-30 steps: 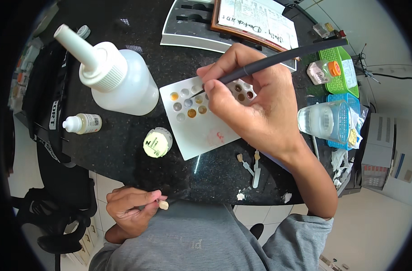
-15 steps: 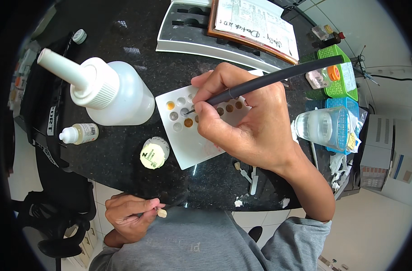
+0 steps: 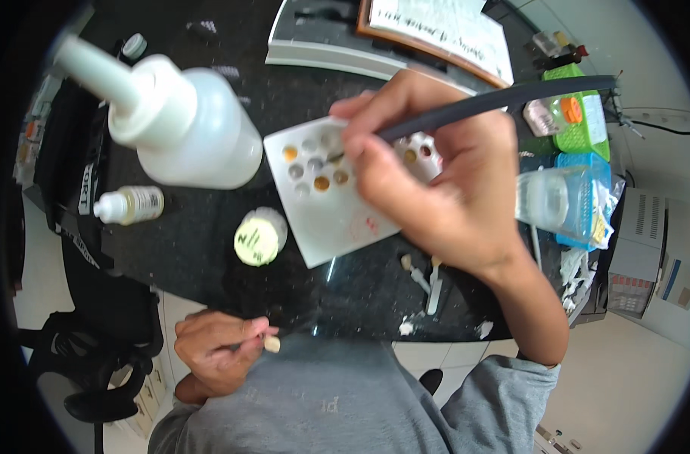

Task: Applying staining liquid to a dental crown prosthetic using a fine brush to achieve the desired shade.

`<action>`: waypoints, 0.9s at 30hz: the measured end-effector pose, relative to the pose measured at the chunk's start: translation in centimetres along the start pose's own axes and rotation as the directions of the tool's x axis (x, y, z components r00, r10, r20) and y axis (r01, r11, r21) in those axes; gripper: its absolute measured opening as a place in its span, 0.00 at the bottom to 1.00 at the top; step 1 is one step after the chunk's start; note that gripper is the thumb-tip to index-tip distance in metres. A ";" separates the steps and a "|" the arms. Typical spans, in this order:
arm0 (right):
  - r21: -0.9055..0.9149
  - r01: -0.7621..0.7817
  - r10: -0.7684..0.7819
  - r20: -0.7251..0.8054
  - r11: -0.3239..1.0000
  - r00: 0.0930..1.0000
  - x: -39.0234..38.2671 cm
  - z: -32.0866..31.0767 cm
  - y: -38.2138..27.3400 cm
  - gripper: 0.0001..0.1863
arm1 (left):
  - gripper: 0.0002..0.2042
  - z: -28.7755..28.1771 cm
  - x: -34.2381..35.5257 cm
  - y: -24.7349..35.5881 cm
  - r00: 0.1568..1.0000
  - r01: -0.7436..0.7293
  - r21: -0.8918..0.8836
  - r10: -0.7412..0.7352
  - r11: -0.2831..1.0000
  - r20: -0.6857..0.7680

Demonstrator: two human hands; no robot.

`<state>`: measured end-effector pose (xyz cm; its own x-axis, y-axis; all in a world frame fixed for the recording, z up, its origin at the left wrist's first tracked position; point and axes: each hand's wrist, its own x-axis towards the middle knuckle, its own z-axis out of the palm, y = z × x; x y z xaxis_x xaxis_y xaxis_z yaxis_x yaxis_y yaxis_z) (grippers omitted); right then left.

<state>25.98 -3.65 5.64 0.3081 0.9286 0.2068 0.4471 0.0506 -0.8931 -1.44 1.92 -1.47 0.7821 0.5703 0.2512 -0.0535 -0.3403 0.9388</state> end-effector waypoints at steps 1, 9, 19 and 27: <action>-0.079 0.073 -0.072 0.017 0.994 0.997 0.0 -0.7 -0.5 0.08 | 0.06 0.1 0.6 0.3 1.000 0.006 -0.004 -0.006 1.000 0.004; 0.100 0.275 -0.288 0.162 0.956 0.944 -7.2 -1.1 -4.4 0.12 | 0.13 0.6 1.4 0.5 0.997 -0.041 -0.020 0.040 0.999 -0.064; 0.022 0.289 -0.286 -0.079 0.957 0.955 -11.9 5.7 -3.0 0.10 | 0.14 0.3 0.9 0.7 0.994 -0.083 0.077 0.089 0.994 -0.071; -0.003 0.306 -0.301 -0.178 0.952 0.937 -11.4 6.3 -2.9 0.10 | 0.14 0.5 1.0 0.9 0.993 -0.083 0.096 0.090 0.992 -0.073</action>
<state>15.86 -12.07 3.30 0.3035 0.7891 0.5340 0.5226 0.3308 -0.7858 -0.37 1.82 -0.50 0.7269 0.5900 0.3514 -0.0586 -0.4565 0.8878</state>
